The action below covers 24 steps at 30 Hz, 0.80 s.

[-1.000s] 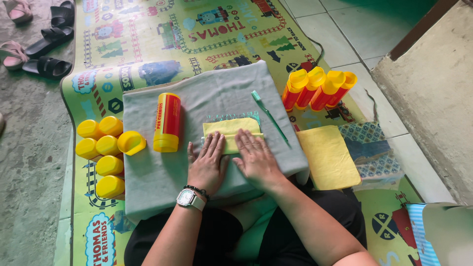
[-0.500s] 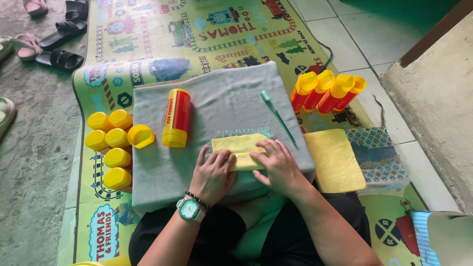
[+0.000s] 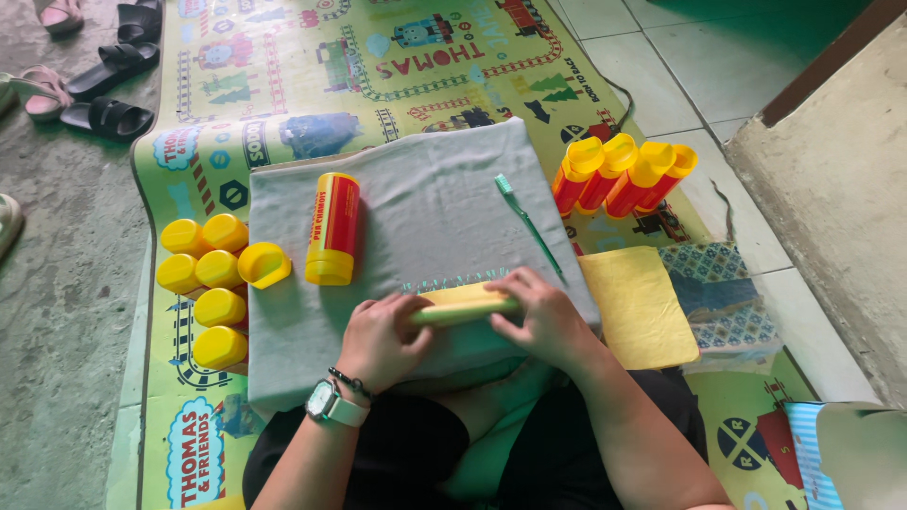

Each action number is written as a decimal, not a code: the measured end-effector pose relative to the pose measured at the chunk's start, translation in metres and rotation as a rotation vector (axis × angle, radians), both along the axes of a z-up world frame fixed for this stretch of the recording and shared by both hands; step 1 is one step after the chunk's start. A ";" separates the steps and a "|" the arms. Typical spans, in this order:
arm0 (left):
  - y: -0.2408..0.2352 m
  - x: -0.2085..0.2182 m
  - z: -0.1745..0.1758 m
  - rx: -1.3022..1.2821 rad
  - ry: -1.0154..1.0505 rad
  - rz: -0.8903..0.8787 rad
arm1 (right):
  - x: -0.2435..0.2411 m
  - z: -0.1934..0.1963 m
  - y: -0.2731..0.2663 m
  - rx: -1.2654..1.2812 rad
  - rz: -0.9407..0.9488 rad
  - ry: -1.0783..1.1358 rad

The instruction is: The person wraps a yellow rectangular sheet around a cylindrical container, folds the edges, and secures it with a yellow cap. They then place the wrapped item among other similar containers and repeat the wrapping process with another sheet.

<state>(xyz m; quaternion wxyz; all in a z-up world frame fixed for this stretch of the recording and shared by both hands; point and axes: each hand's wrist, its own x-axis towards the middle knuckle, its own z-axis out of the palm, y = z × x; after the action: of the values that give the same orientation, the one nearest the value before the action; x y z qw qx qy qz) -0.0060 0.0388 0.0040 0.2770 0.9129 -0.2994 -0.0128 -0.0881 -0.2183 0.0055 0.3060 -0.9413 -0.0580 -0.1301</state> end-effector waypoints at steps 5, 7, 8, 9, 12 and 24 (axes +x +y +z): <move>-0.013 0.013 -0.001 -0.041 0.087 0.190 | 0.020 -0.015 -0.004 0.150 -0.121 -0.080; -0.019 0.018 -0.012 -0.052 0.106 0.237 | 0.027 -0.028 -0.007 0.156 -0.154 -0.108; -0.021 0.020 -0.022 0.011 -0.089 0.266 | 0.031 -0.035 -0.008 0.076 -0.174 -0.141; -0.023 0.023 -0.032 0.075 -0.284 0.294 | 0.036 -0.042 -0.008 -0.003 -0.193 -0.174; -0.033 0.006 -0.016 0.090 -0.412 0.171 | 0.045 -0.056 -0.007 -0.256 -0.254 -0.372; -0.042 -0.010 -0.057 0.193 -0.280 -0.036 | 0.025 -0.069 0.045 -0.551 -0.008 -0.141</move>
<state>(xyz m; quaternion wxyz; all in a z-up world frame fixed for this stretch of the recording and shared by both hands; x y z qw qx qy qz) -0.0160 -0.0035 -0.0531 0.1434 0.9227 -0.3487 0.0810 -0.0628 -0.1730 -0.0633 0.0333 -0.9778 -0.1085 -0.1760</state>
